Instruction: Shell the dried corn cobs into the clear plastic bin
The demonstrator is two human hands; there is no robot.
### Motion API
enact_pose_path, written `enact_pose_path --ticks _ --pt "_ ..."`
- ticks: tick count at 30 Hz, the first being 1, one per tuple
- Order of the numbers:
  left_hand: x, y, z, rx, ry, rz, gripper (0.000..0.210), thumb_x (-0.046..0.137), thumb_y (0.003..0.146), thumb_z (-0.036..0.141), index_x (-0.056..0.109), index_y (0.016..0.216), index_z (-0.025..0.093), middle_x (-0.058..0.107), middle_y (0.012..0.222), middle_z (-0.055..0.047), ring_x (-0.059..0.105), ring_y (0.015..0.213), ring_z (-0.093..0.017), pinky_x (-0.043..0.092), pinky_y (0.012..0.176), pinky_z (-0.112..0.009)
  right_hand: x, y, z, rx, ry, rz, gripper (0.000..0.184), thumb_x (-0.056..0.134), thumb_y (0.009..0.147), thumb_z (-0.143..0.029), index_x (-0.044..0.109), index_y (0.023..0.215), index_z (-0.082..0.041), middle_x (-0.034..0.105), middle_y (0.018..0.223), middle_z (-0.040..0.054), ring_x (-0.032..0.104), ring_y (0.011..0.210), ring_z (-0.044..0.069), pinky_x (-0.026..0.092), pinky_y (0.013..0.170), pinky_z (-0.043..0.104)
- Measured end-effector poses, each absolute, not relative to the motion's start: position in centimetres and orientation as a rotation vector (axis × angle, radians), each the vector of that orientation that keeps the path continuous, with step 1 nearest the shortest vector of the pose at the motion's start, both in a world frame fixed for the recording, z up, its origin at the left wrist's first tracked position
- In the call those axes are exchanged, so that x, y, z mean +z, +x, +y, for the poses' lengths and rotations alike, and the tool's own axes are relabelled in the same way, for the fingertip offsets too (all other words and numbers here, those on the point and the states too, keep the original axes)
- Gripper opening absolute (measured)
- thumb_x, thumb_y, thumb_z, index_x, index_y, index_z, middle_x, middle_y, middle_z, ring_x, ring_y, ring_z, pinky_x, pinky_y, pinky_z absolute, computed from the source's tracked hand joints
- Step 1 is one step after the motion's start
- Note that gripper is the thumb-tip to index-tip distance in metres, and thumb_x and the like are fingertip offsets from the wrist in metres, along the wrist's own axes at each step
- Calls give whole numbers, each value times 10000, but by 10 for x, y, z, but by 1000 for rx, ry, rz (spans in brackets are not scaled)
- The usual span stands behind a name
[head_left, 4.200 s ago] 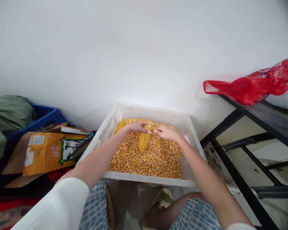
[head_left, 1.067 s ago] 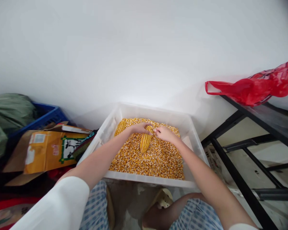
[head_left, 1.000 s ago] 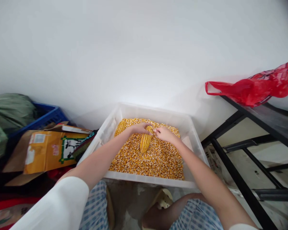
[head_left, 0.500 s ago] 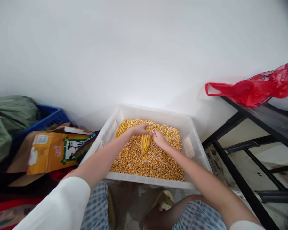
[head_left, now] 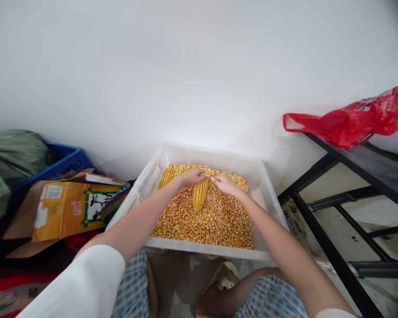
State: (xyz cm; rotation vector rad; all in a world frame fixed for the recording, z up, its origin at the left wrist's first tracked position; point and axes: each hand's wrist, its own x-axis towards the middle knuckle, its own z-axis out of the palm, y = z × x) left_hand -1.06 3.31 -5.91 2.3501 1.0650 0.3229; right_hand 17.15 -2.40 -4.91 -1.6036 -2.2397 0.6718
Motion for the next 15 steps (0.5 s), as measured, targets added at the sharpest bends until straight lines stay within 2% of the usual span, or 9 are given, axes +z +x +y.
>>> enact_pose_path --ticks 6,9,15 --pt "-64 -4 30 281 2485 1171 518 190 841 522 515 977 141 601 955 -124 553 872 -214 384 815 -308 -45 176 -26 601 -1630 -2360 347 354 880 -292 575 659 -141 571 605 17 493 575 126 299 533 203" --pt "-63 -3 29 300 2493 1171 522 165 848 511 504 988 140 597 961 -138 551 879 -226 383 815 -326 -44 176 -27 576 -1647 -2398 343 365 879 -290 591 671 -139 592 631 29 495 574 130 298 530 206" --pt "-58 -5 29 453 2212 1127 573 164 830 562 546 967 157 600 1009 -97 525 935 -220 407 798 -308 -43 177 -28 554 -1658 -2413 335 374 883 -293 621 711 -145 621 676 45 520 608 144 318 553 211"
